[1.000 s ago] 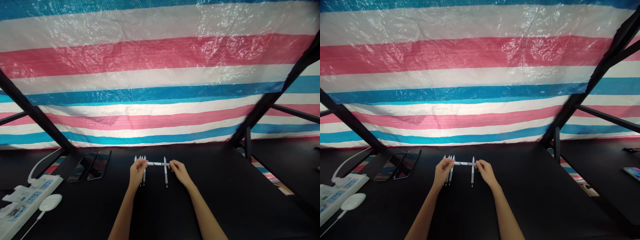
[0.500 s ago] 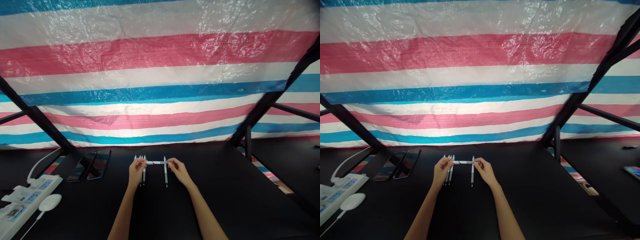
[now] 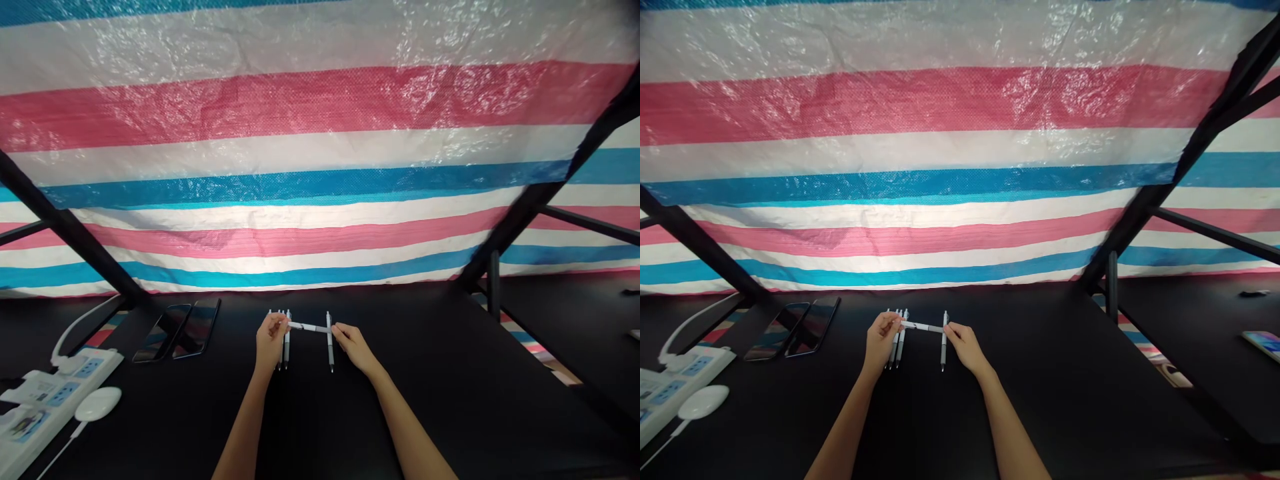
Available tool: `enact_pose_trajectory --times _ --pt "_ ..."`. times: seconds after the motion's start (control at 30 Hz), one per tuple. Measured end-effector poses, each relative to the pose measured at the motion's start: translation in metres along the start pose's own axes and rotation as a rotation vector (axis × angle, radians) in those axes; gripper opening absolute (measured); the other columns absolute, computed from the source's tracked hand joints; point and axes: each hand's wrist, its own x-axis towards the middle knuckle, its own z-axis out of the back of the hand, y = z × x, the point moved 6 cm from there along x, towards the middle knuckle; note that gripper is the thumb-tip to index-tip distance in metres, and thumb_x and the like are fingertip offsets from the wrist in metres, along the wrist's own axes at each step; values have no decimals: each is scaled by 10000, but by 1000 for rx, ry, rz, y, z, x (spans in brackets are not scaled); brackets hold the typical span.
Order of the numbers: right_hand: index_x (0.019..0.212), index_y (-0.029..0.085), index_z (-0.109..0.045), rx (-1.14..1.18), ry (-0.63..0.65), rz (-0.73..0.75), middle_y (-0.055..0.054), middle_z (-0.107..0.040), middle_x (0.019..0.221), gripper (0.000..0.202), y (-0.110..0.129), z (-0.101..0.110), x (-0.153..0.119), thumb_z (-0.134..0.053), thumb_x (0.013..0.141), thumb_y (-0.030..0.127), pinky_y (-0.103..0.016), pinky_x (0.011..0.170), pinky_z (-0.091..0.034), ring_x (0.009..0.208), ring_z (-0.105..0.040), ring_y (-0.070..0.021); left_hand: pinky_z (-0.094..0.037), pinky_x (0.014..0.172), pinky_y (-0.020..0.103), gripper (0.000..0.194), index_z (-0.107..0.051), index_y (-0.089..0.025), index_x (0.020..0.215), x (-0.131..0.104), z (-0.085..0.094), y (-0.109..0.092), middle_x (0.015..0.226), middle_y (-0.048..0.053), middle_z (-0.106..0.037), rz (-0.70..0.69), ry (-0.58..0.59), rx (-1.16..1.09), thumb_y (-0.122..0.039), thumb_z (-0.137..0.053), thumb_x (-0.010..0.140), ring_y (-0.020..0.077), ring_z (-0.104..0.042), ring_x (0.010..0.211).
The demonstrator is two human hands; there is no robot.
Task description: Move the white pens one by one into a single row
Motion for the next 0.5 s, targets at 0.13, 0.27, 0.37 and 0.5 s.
enact_pose_trajectory --times 0.13,0.27,0.37,0.5 --pt "536 187 -401 -29 -10 48 45 -349 508 448 6 -3 -1 -392 888 464 -226 482 -248 482 -334 -99 -518 665 287 371 -559 -162 898 -2 4 0 723 26 -665 68 -99 -92 -442 -670 682 158 -649 669" --pt "568 175 -513 -202 21 145 25 -437 537 413 15 -15 -5 -414 891 412 -227 516 -274 526 -413 -113 -519 720 314 455 -497 -164 1040 -6 3 1 786 55 -690 110 -159 -218 -468 -629 727 175 -672 741" --pt "544 171 -515 -239 38 198 22 -461 538 441 21 -24 -9 -406 901 405 -228 515 -272 510 -415 -103 -520 705 310 522 -452 -176 1142 -12 -6 -5 819 59 -694 92 -108 -186 -453 -631 738 172 -676 726" --pt "537 169 -514 -104 40 172 29 -422 519 450 18 -27 -8 -461 860 477 -227 487 -249 484 -368 -94 -527 634 288 703 -285 -218 1309 -18 -14 -12 841 40 -691 101 -77 -230 -437 -637 742 141 -664 623"
